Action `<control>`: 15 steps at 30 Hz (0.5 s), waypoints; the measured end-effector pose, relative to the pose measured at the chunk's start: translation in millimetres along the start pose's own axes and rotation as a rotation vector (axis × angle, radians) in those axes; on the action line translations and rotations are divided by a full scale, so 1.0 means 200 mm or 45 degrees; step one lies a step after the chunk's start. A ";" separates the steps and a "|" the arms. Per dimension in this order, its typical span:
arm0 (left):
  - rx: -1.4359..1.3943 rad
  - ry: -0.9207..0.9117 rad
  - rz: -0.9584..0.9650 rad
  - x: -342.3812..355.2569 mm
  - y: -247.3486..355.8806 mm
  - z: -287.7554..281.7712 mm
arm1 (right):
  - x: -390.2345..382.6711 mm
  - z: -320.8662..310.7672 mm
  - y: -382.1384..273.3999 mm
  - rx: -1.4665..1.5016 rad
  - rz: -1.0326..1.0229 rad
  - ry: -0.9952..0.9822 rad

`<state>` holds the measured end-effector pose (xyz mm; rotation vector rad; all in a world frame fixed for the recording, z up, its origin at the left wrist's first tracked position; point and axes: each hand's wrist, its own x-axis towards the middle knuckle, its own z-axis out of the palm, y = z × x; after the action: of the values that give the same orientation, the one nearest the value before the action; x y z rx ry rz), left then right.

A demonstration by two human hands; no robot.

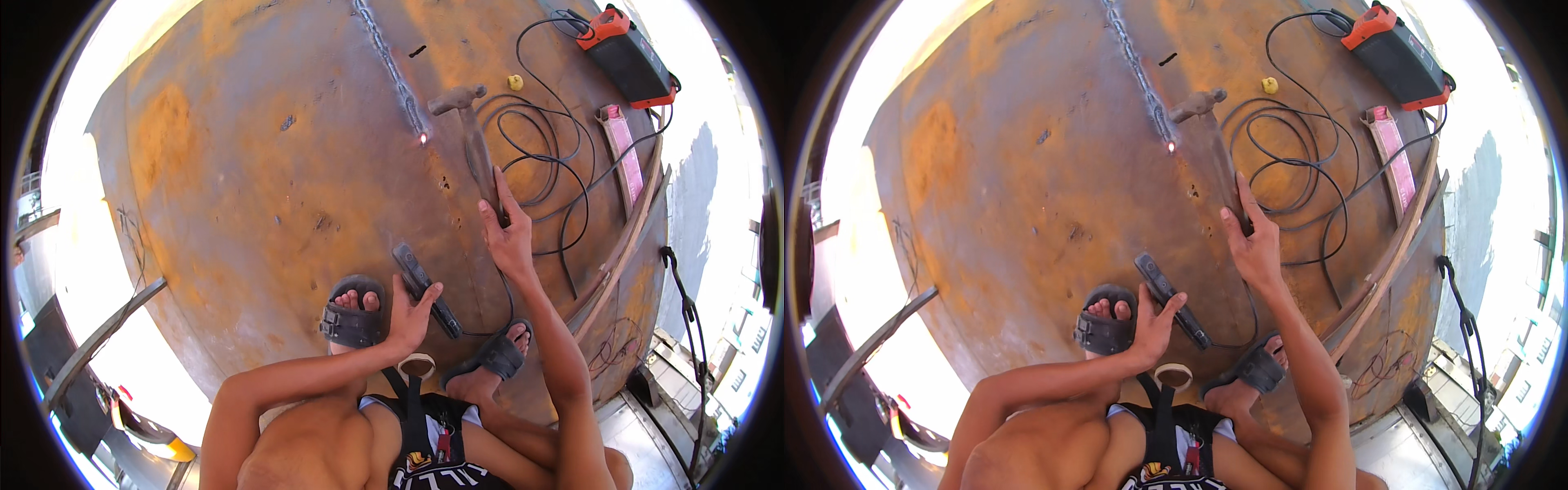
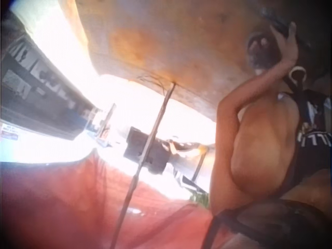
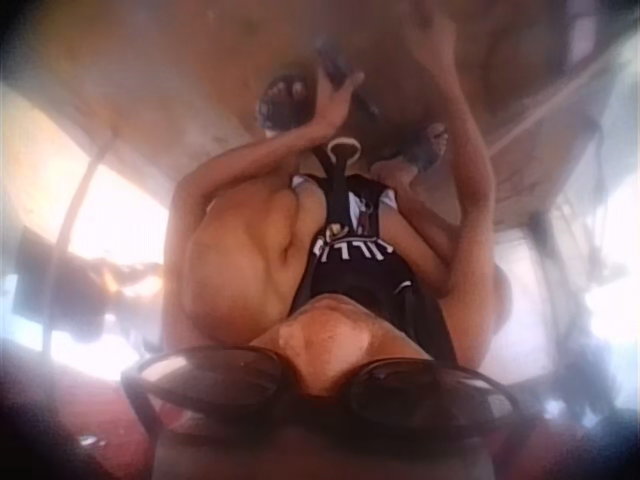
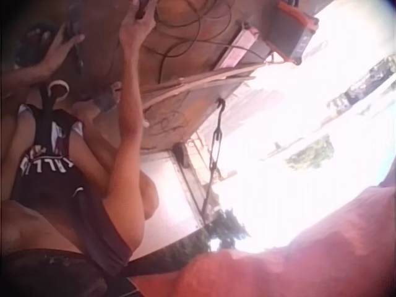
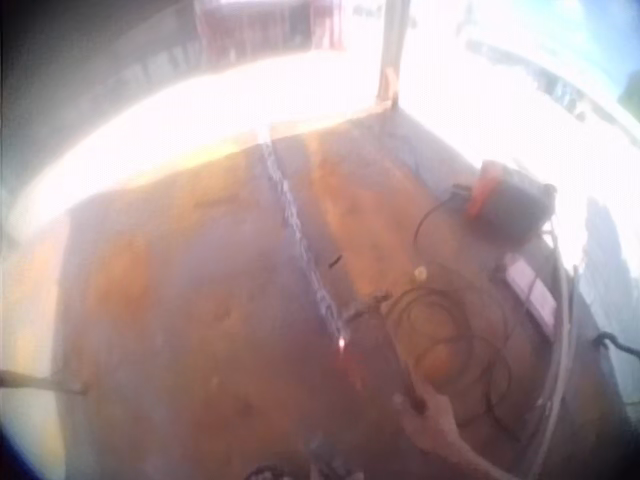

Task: The person welds a seam on a large curved metal surface using a welding torch and electrode rod. They periodically stop to chip away slag with a hammer and reposition the torch to continue the weld.

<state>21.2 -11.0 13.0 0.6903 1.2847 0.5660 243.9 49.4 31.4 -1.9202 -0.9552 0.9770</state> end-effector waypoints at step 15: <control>-0.020 0.008 -0.055 0.01 0.04 -0.02 | 0.02 -0.01 0.12 -0.116 -0.089 -0.175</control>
<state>18.3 -4.6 17.2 0.6468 1.2966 0.5432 253.3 41.8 10.4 -1.8996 -1.1557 1.0520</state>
